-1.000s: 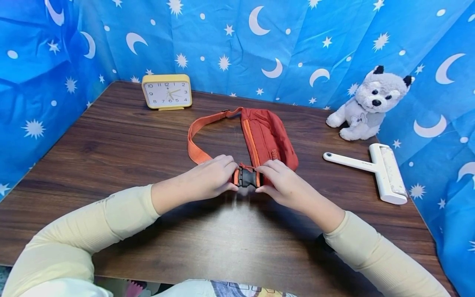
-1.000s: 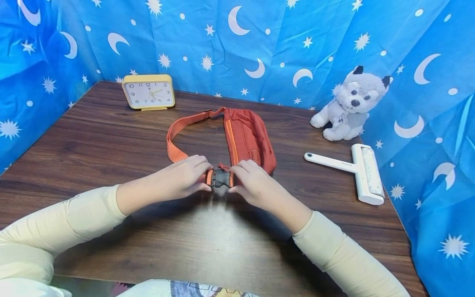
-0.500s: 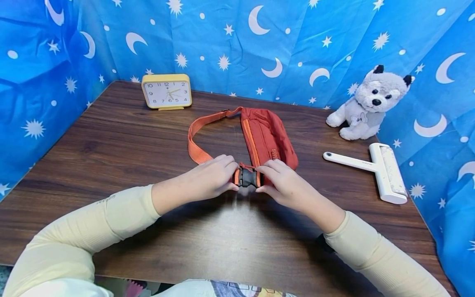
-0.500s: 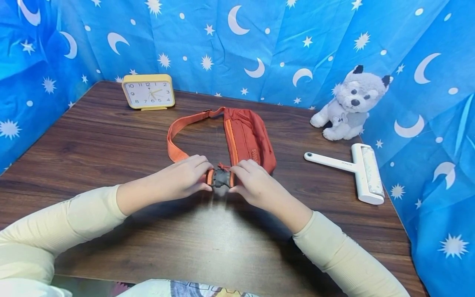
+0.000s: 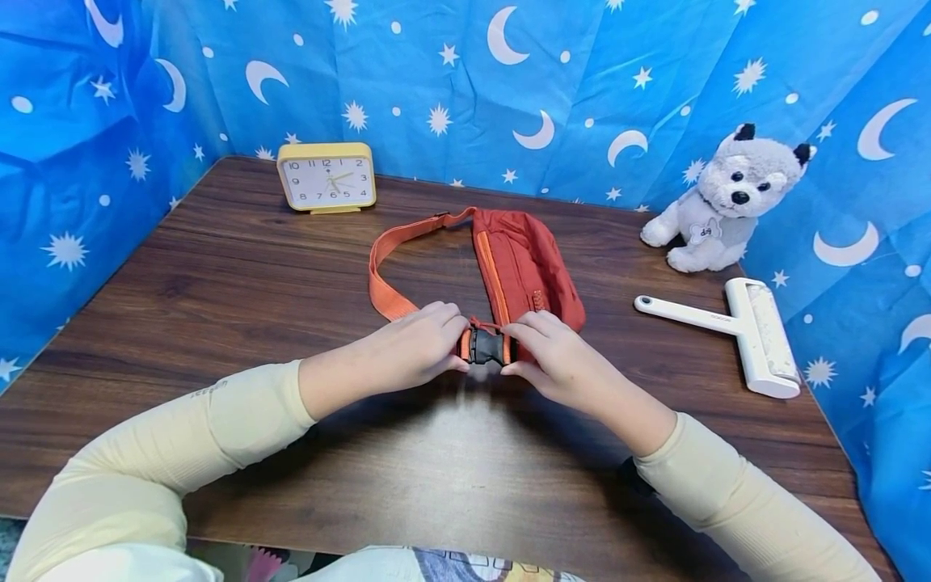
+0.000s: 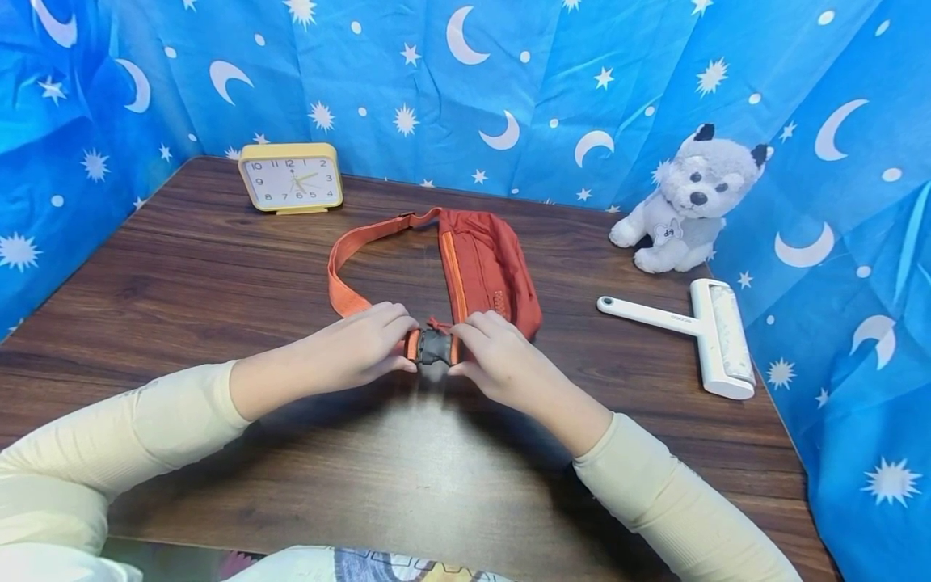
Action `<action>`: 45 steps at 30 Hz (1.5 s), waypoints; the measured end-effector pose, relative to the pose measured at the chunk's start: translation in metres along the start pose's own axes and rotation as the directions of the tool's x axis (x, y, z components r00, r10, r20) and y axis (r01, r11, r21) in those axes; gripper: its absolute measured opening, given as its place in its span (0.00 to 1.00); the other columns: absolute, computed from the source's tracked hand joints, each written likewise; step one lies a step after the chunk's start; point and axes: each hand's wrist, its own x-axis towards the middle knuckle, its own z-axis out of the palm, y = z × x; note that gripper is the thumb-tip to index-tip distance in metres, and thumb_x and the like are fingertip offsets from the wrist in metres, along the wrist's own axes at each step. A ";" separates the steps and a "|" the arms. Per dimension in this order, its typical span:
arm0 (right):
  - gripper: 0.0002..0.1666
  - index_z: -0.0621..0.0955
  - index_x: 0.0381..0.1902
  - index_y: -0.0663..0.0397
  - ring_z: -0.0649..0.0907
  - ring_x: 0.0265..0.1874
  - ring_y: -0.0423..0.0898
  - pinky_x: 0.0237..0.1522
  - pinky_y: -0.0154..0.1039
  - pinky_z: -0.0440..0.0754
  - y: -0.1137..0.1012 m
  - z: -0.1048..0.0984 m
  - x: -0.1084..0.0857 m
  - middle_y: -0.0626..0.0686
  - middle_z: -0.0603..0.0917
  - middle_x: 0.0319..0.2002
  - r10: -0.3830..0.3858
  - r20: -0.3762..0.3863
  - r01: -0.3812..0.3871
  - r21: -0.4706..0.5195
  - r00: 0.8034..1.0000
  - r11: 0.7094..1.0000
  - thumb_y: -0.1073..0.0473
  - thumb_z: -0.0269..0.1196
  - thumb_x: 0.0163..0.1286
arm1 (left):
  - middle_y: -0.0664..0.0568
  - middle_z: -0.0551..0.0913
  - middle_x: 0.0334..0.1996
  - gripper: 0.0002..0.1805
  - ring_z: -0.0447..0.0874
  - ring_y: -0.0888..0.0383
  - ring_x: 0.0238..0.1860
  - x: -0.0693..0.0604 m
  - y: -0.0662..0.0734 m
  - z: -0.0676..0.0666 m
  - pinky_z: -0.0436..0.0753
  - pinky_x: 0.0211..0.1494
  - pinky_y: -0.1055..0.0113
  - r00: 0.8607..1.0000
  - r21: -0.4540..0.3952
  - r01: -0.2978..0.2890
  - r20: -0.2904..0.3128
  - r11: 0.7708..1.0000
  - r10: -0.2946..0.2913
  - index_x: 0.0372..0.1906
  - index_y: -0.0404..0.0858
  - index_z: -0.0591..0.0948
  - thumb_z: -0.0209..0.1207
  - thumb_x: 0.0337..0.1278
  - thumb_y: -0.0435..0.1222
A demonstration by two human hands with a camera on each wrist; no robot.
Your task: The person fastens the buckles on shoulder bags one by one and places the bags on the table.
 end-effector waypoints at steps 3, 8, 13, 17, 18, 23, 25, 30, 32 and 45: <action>0.28 0.78 0.46 0.68 0.75 0.42 0.51 0.45 0.44 0.75 -0.001 -0.001 0.001 0.57 0.77 0.40 -0.005 -0.002 0.005 0.001 1.000 1.000 0.61 0.74 0.50 | 0.47 0.73 0.33 0.25 0.70 0.55 0.33 0.000 0.001 -0.001 0.73 0.36 0.65 1.000 -0.007 0.014 0.012 1.000 -0.014 0.43 0.29 0.78 0.68 0.49 0.46; 0.28 0.77 0.47 0.68 0.75 0.41 0.51 0.44 0.44 0.75 -0.001 -0.001 0.001 0.57 0.77 0.40 -0.001 0.003 0.001 0.004 1.000 1.000 0.60 0.74 0.50 | 0.47 0.73 0.33 0.26 0.70 0.54 0.33 0.000 0.001 -0.001 0.73 0.36 0.65 0.999 -0.002 0.022 0.024 1.000 -0.022 0.43 0.29 0.78 0.67 0.49 0.46; 0.29 0.77 0.47 0.68 0.75 0.41 0.50 0.44 0.43 0.75 -0.002 -0.001 0.002 0.57 0.77 0.40 0.008 0.008 -0.008 0.004 1.000 1.000 0.60 0.74 0.50 | 0.47 0.74 0.33 0.26 0.70 0.55 0.33 0.000 0.000 0.000 0.74 0.37 0.66 1.000 0.003 0.013 0.016 1.000 -0.013 0.44 0.28 0.78 0.68 0.49 0.46; 0.28 0.78 0.47 0.67 0.75 0.40 0.50 0.42 0.43 0.75 -0.003 -0.001 0.003 0.57 0.77 0.40 0.009 0.022 -0.008 -0.007 1.000 1.000 0.60 0.74 0.50 | 0.46 0.73 0.33 0.26 0.71 0.54 0.33 0.001 0.000 0.000 0.74 0.37 0.65 1.000 -0.001 -0.007 0.011 1.000 0.007 0.43 0.28 0.78 0.68 0.49 0.46; 0.28 0.78 0.47 0.67 0.74 0.39 0.50 0.42 0.43 0.75 -0.003 -0.001 0.003 0.57 0.77 0.39 0.010 0.027 -0.010 -0.009 1.000 1.000 0.61 0.74 0.50 | 0.46 0.73 0.33 0.26 0.71 0.54 0.33 0.001 0.000 0.000 0.74 0.37 0.65 1.000 -0.003 -0.008 0.014 1.000 0.008 0.43 0.28 0.77 0.67 0.49 0.46; 0.27 0.78 0.46 0.66 0.74 0.39 0.50 0.41 0.42 0.75 -0.003 0.001 0.003 0.56 0.77 0.39 0.022 0.032 -0.021 -0.004 0.999 1.000 0.61 0.74 0.49 | 0.47 0.73 0.33 0.25 0.71 0.55 0.33 0.001 0.001 0.000 0.74 0.37 0.65 0.999 -0.025 0.006 0.034 1.000 -0.005 0.43 0.28 0.77 0.67 0.50 0.45; 0.27 0.78 0.46 0.66 0.75 0.39 0.50 0.42 0.43 0.75 -0.003 0.001 0.003 0.56 0.77 0.39 0.028 0.025 -0.028 -0.003 0.999 1.000 0.60 0.74 0.49 | 0.47 0.73 0.33 0.25 0.70 0.55 0.33 0.001 0.001 0.000 0.74 0.37 0.65 1.000 -0.026 0.009 0.030 1.000 -0.008 0.43 0.28 0.77 0.67 0.50 0.45; 0.27 0.79 0.46 0.65 0.76 0.38 0.49 0.43 0.44 0.75 -0.004 0.003 0.003 0.56 0.78 0.38 0.042 0.006 -0.042 -0.010 0.999 0.999 0.59 0.75 0.49 | 0.48 0.72 0.32 0.25 0.70 0.55 0.32 0.000 0.001 0.000 0.74 0.35 0.65 0.999 0.000 0.023 0.040 1.000 -0.023 0.43 0.29 0.77 0.68 0.49 0.46; 0.27 0.79 0.46 0.65 0.77 0.38 0.49 0.43 0.45 0.75 -0.005 0.004 0.003 0.56 0.79 0.38 0.045 0.004 -0.045 -0.015 0.999 0.999 0.59 0.75 0.49 | 0.48 0.71 0.32 0.25 0.70 0.55 0.32 -0.001 0.001 0.000 0.74 0.35 0.65 0.998 0.004 0.034 0.058 0.999 -0.035 0.43 0.29 0.77 0.68 0.49 0.46; 0.27 0.79 0.42 0.64 0.78 0.37 0.50 0.42 0.44 0.76 -0.009 0.015 0.008 0.55 0.79 0.37 0.000 0.080 0.003 -0.039 0.997 0.999 0.55 0.75 0.48 | 0.51 0.69 0.28 0.23 0.69 0.55 0.29 -0.004 0.003 0.000 0.71 0.33 0.62 0.972 0.035 0.048 0.228 0.998 -0.055 0.36 0.33 0.76 0.68 0.47 0.48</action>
